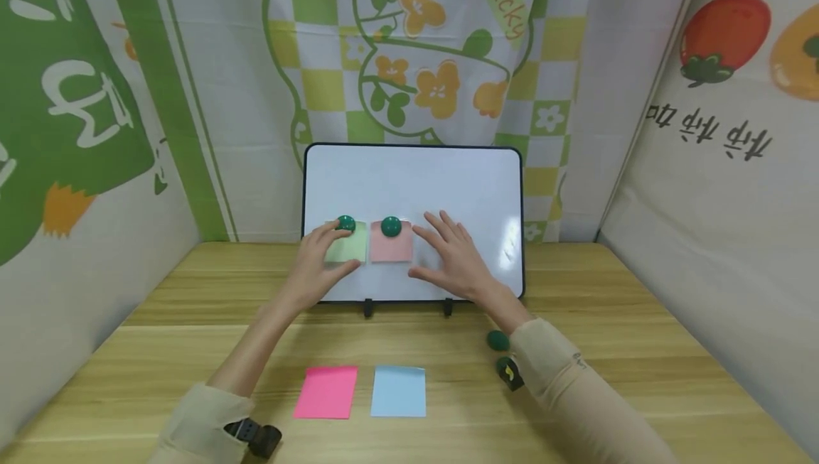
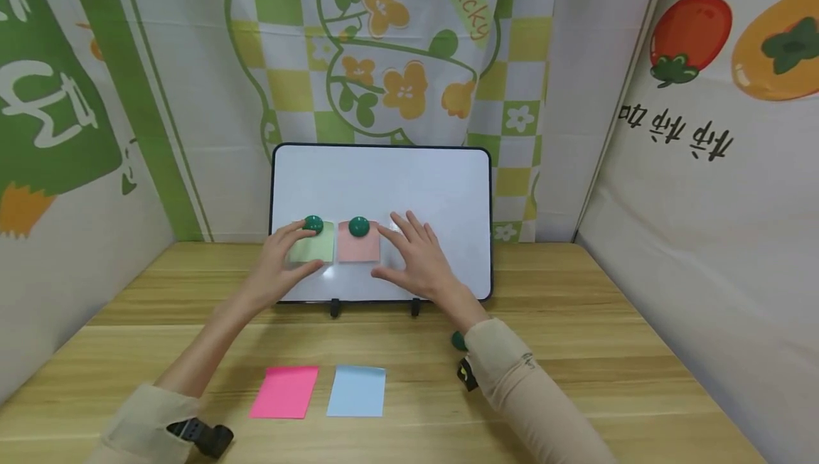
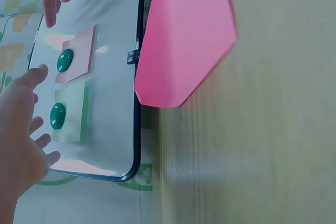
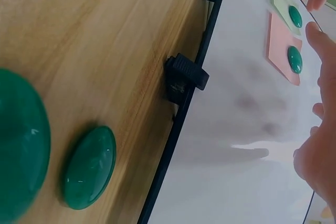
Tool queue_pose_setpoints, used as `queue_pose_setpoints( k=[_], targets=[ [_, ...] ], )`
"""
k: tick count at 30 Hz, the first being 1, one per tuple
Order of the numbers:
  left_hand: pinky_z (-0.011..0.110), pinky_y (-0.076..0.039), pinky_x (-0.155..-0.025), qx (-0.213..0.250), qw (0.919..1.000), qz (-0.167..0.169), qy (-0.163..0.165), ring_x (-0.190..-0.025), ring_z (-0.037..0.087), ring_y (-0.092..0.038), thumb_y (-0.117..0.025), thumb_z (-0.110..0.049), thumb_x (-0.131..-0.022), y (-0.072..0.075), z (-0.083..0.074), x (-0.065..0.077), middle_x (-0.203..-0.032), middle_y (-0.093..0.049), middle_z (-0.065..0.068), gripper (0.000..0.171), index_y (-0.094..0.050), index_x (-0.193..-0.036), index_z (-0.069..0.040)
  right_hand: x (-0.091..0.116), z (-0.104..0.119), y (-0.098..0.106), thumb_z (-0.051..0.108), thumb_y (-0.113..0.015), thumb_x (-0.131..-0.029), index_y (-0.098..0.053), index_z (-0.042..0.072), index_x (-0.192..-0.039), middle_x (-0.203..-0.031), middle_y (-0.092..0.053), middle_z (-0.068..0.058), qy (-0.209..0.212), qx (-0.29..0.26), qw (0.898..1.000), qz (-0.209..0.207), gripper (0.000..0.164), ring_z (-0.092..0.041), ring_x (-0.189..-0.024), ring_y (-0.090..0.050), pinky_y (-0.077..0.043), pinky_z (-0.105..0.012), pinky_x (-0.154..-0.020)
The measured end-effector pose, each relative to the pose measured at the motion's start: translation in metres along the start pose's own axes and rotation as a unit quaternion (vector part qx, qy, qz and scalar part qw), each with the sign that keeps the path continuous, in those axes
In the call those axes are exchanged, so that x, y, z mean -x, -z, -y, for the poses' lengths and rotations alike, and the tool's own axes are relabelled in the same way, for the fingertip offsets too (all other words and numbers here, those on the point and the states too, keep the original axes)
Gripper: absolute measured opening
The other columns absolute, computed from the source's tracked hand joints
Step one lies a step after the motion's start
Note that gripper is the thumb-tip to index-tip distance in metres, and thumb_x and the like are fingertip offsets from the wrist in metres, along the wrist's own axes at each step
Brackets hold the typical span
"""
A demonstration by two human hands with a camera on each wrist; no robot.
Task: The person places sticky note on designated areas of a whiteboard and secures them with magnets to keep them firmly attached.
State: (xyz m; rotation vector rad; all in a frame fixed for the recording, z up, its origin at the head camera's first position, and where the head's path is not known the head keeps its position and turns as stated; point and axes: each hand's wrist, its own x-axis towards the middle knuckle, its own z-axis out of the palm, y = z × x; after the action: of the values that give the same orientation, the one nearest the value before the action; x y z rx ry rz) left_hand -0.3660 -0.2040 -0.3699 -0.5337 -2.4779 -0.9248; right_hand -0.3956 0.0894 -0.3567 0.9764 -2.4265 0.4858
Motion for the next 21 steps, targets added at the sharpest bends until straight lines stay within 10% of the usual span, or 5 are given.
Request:
queue_pose_setpoints(
  k=[21],
  targets=[
    [0.068,-0.021,-0.116,0.088,0.9925,0.058,0.061,-0.152,0.039,-0.015,-0.069,-0.043,-0.092,0.008,-0.008,0.011,-0.164,-0.024,0.011,0.065,-0.047,-0.145,-0.011,0.025,-0.003,0.001,0.043,-0.078,-0.082,-0.049,0.013,-0.146,-0.158,-0.037,-0.016,0.004,-0.042,0.999,-0.019,0.076,-0.041,-0.150,-0.023,-0.020,-0.067,-0.118]
  ],
)
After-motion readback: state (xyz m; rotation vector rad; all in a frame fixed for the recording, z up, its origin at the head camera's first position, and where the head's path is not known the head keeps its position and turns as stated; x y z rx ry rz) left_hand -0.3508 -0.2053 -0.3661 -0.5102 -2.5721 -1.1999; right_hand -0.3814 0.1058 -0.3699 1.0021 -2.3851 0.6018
